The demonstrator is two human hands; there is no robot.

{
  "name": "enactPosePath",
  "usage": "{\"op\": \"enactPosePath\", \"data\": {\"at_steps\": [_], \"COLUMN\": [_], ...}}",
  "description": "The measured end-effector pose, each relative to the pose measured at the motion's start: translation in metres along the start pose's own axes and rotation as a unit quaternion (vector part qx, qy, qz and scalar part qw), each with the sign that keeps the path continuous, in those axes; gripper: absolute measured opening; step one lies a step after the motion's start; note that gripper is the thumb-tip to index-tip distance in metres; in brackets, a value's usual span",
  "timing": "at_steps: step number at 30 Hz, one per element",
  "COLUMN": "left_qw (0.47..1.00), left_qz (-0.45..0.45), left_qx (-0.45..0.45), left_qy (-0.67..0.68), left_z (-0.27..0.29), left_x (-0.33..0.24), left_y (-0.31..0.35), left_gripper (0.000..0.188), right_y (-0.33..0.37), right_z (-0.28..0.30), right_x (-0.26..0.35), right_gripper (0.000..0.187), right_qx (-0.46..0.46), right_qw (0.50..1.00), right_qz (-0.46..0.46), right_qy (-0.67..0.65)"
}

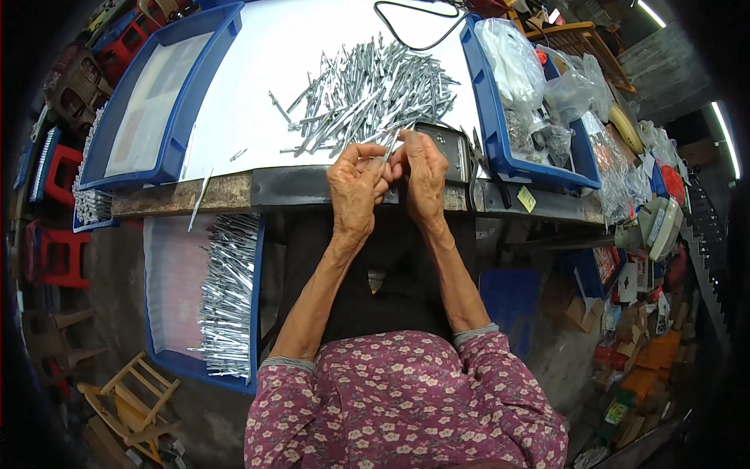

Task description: Sorting and inspecting small metal hardware components at a workbench.

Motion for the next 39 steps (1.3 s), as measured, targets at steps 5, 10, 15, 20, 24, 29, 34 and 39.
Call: {"op": "enactPosePath", "data": {"at_steps": [5, 10, 15, 20, 24, 29, 34, 39], "left_qw": [1.000, 1.000, 0.998, 0.998, 0.998, 0.996, 0.995, 0.996], "left_qz": [-0.003, -0.019, -0.036, -0.046, -0.042, -0.056, -0.061, -0.047], "left_qx": [-0.013, -0.005, -0.020, -0.029, -0.033, -0.030, -0.037, -0.039], "left_qy": [-0.005, -0.024, -0.041, -0.038, -0.044, -0.066, -0.075, -0.072], "left_z": [0.006, 0.002, 0.000, 0.003, 0.003, 0.000, 0.002, 0.006], "left_x": [0.003, 0.004, 0.005, 0.004, 0.002, 0.002, 0.002, -0.002], "left_y": [-0.001, 0.001, 0.001, 0.001, 0.003, 0.004, 0.004, 0.004], "left_gripper": [0.011, 0.010, 0.010, 0.009, 0.006, 0.007, 0.007, 0.006], "right_y": [0.004, 0.006, 0.002, 0.003, 0.009, 0.008, 0.005, 0.009], "right_z": [-0.009, -0.011, -0.006, -0.006, -0.012, -0.012, -0.010, -0.014], "right_x": [0.005, 0.009, 0.006, 0.005, 0.010, 0.010, 0.012, 0.008], "right_gripper": [0.032, 0.026, 0.022, 0.027, 0.027, 0.023, 0.026, 0.031], "right_qx": [-0.018, -0.060, -0.071, -0.046, -0.054, -0.085, -0.094, -0.025], "right_qw": [0.994, 0.987, 0.980, 0.976, 0.976, 0.971, 0.952, 0.972], "right_qz": [0.084, 0.119, 0.114, 0.148, 0.155, 0.148, 0.131, 0.151], "right_qy": [0.071, 0.088, 0.144, 0.152, 0.141, 0.166, 0.261, 0.176]}}
Point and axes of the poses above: each hand's wrist, its own y-axis away from the middle knuckle, its own z-axis out of the back of the hand, x = y × z, the point moved 5 cm from there along -y, towards the middle knuckle, and after that the axes turned 4 degrees about -z, right-handed, at the moved point
